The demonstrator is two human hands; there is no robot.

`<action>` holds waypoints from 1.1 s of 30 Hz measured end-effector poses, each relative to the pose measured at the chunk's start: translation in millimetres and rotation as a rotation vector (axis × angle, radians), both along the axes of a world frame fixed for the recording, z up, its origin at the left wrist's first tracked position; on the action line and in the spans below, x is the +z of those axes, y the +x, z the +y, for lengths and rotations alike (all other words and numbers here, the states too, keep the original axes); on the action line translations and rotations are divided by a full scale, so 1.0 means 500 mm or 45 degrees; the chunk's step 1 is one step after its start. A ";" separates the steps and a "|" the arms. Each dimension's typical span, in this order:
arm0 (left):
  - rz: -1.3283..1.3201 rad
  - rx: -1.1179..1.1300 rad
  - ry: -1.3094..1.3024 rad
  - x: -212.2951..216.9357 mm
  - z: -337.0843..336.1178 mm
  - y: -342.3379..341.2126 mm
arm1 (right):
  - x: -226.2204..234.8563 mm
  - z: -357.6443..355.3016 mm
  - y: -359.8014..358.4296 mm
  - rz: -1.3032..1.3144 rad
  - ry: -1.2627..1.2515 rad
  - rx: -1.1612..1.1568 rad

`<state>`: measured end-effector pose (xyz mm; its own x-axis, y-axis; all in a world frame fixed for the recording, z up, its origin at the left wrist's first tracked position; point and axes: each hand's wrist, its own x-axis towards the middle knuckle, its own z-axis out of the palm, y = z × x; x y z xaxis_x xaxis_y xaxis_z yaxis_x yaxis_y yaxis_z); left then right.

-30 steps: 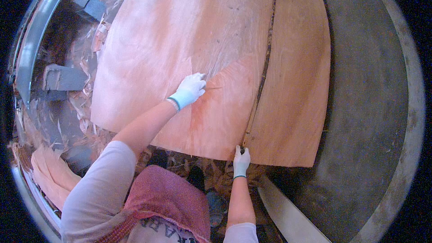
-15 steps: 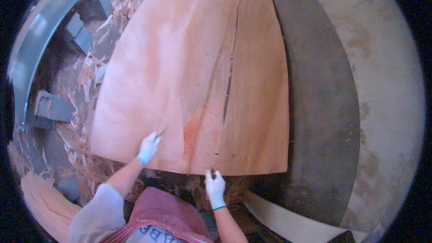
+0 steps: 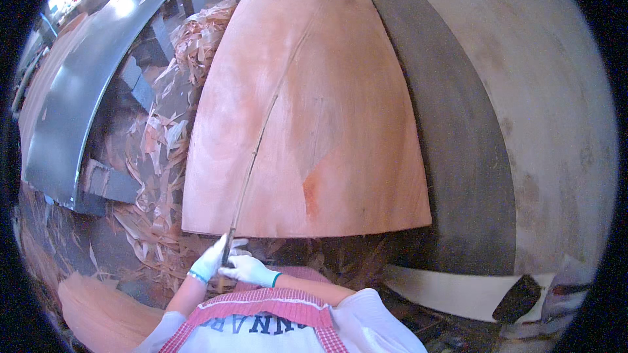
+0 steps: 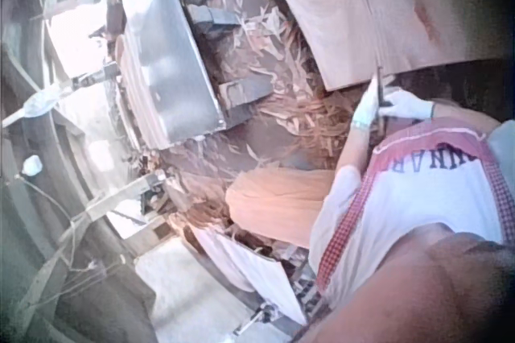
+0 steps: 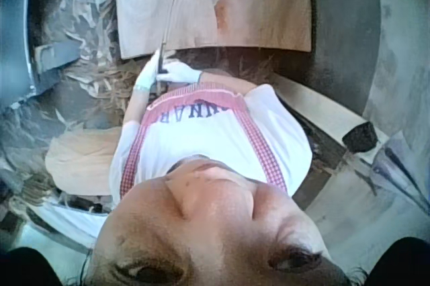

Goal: The person repairs wood veneer sheets by cutting out damaged sections with a utility knife, applying tape to secure patches, and smoothing the surface by hand and with a tool.

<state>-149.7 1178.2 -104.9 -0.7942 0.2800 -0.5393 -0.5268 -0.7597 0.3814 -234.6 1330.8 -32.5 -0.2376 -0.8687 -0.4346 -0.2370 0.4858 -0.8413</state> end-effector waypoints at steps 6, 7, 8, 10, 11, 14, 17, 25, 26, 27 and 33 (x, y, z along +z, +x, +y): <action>-0.180 0.008 -0.532 0.131 -0.110 0.001 | 0.073 -0.023 -0.025 0.060 -0.294 -0.386; -0.247 -0.009 -0.526 0.128 -0.134 0.032 | 0.081 -0.010 -0.038 -0.288 -0.195 -0.648; -0.284 -0.022 -0.537 0.122 -0.157 0.067 | 0.086 0.012 -0.056 -0.349 -0.110 -0.849; -0.411 -0.037 -0.738 0.109 -0.186 0.152 | 0.103 0.084 -0.062 -0.415 -0.055 -1.187; -0.423 -0.055 -0.896 0.103 -0.195 0.193 | 0.111 0.120 -0.066 -0.449 -0.079 -1.303; -0.541 -0.146 -1.189 0.095 -0.185 0.303 | 0.117 0.202 -0.043 -0.306 -0.074 -1.640; -0.652 -0.173 -1.207 0.105 -0.127 0.366 | 0.114 0.237 -0.065 -0.357 -0.268 -1.871; -0.451 -0.395 -1.279 0.186 0.001 0.370 | 0.220 0.173 -0.336 -2.175 -1.753 -1.193; -0.376 -0.431 -1.323 0.200 -0.001 0.371 | 0.240 0.156 -0.347 -2.191 -1.779 -1.341; -0.321 -0.465 -1.385 0.213 -0.004 0.370 | 0.257 0.142 -0.350 -2.224 -1.794 -1.284; -0.228 -0.363 -1.309 0.269 -0.055 0.381 | 0.290 0.058 -0.324 -2.300 -1.765 -1.219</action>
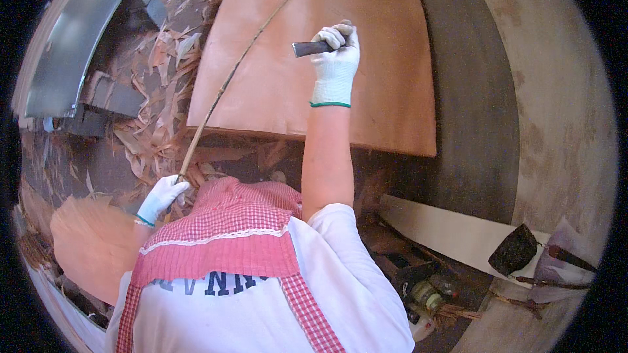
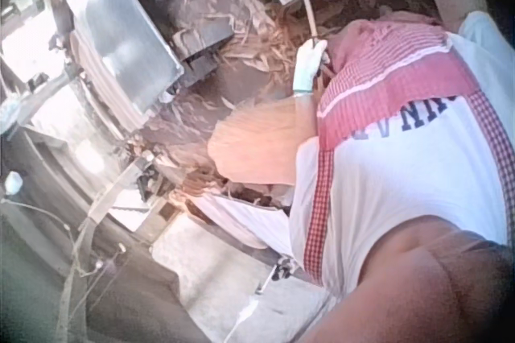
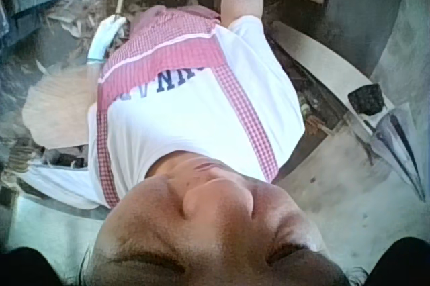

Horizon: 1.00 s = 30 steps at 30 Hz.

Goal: The person repairs wood veneer sheets by cutting out damaged sections with a utility knife, applying tape to secure patches, and smoothing the surface by hand and with a tool.

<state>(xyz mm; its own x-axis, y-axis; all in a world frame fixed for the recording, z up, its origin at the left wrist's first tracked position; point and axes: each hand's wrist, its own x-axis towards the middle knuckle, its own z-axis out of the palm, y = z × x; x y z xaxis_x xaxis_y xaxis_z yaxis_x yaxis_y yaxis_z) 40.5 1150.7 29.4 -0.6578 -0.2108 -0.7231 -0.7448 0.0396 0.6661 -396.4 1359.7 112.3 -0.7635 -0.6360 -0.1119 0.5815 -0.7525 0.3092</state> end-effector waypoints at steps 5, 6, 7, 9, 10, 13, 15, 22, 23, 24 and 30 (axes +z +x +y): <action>0.313 -0.208 -0.102 0.006 -0.137 0.030 | 0.024 -0.136 0.096 0.528 0.424 0.058; 0.361 -0.243 -0.166 0.005 -0.179 0.040 | 0.029 -0.196 0.145 0.578 0.550 0.086; 0.233 -0.245 -0.167 0.002 -0.221 0.039 | 0.024 -0.244 0.211 0.689 0.546 0.207; 0.167 -0.133 -0.224 0.007 -0.292 0.050 | 0.039 -0.357 0.332 0.789 0.781 0.299; 0.095 -0.262 -0.552 0.008 -0.326 0.046 | 0.040 -0.406 0.402 0.899 0.903 0.327; -0.219 -0.390 -1.078 0.010 -0.404 0.029 | 0.076 -0.517 0.573 1.350 1.040 0.600; 0.049 -0.311 -1.306 0.002 -0.447 0.046 | 0.109 -0.549 0.652 2.065 1.204 0.555; -0.321 -0.437 -1.362 -0.070 -0.607 0.030 | 0.171 -0.659 0.844 2.382 0.824 0.842; -0.346 -0.431 -1.372 -0.077 -0.617 0.028 | 0.183 -0.660 0.856 2.384 0.663 0.855; -0.403 -0.417 -1.389 -0.082 -0.625 0.027 | 0.196 -0.660 0.860 2.367 0.531 0.843; -0.387 -0.500 -1.327 -0.101 -0.641 0.019 | 0.161 -0.683 0.806 2.618 0.608 0.549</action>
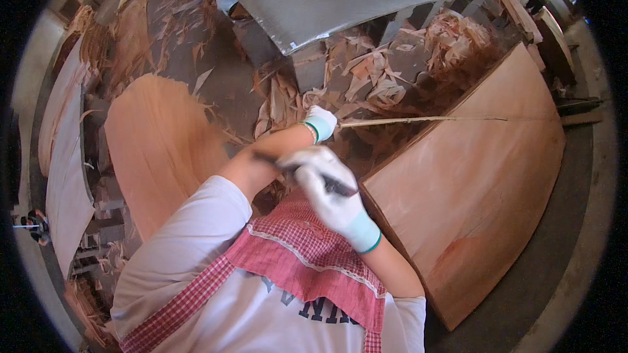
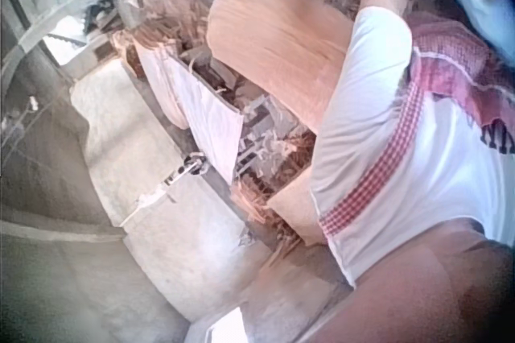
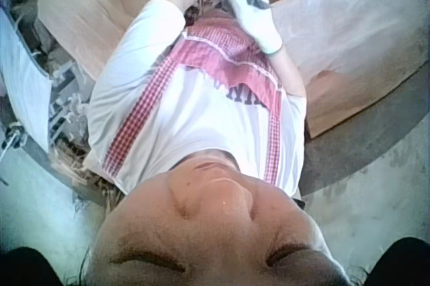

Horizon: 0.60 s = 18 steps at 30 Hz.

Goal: The person repairs wood veneer sheets by cutting out damaged sections with a utility knife, applying tape to secure patches, and smoothing the surface by hand and with a tool.

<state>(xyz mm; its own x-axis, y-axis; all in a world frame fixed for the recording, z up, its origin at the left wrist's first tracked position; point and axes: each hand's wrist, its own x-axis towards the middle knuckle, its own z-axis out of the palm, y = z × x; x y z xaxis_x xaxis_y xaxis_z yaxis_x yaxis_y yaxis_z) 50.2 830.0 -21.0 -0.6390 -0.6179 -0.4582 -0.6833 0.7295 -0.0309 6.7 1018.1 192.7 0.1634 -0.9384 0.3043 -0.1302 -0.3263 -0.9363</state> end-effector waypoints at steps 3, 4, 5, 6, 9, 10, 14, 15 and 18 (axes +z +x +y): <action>0.098 -0.113 0.063 -0.003 -0.008 0.006 | -0.093 -0.015 -0.042 -0.139 0.523 -0.524; 0.238 -0.048 0.052 -0.004 0.000 0.010 | -0.115 0.004 -0.067 -0.203 0.531 -0.507; 0.263 0.007 0.172 -0.001 0.002 0.013 | -0.133 0.026 -0.092 -0.239 0.396 -0.509; 0.423 0.041 0.183 0.003 0.016 0.025 | -0.146 0.053 -0.117 -0.182 0.278 -0.566; 0.620 0.054 0.139 0.040 0.072 0.068 | -0.175 0.122 -0.209 -0.456 0.363 -0.790; 0.672 0.059 0.110 0.055 0.100 0.087 | -0.186 0.144 -0.242 -0.438 0.413 -0.911; 0.560 0.136 0.242 0.094 0.215 0.192 | -0.272 0.201 -0.332 -0.680 0.799 -1.284; 0.580 0.161 0.278 0.100 0.236 0.218 | -0.299 0.203 -0.346 -0.730 0.843 -1.345; 0.531 0.194 0.306 0.117 0.284 0.290 | -0.372 0.189 -0.376 -0.842 0.932 -1.448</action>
<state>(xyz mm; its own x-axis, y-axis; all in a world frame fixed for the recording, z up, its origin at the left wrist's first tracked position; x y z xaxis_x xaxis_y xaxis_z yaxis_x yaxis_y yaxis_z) 195.0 971.9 37.6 -0.7090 -0.6265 -0.3238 -0.7007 0.5736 0.4243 -181.3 1112.9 6.7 -0.7113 -0.4395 -0.5485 0.5137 0.2076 -0.8325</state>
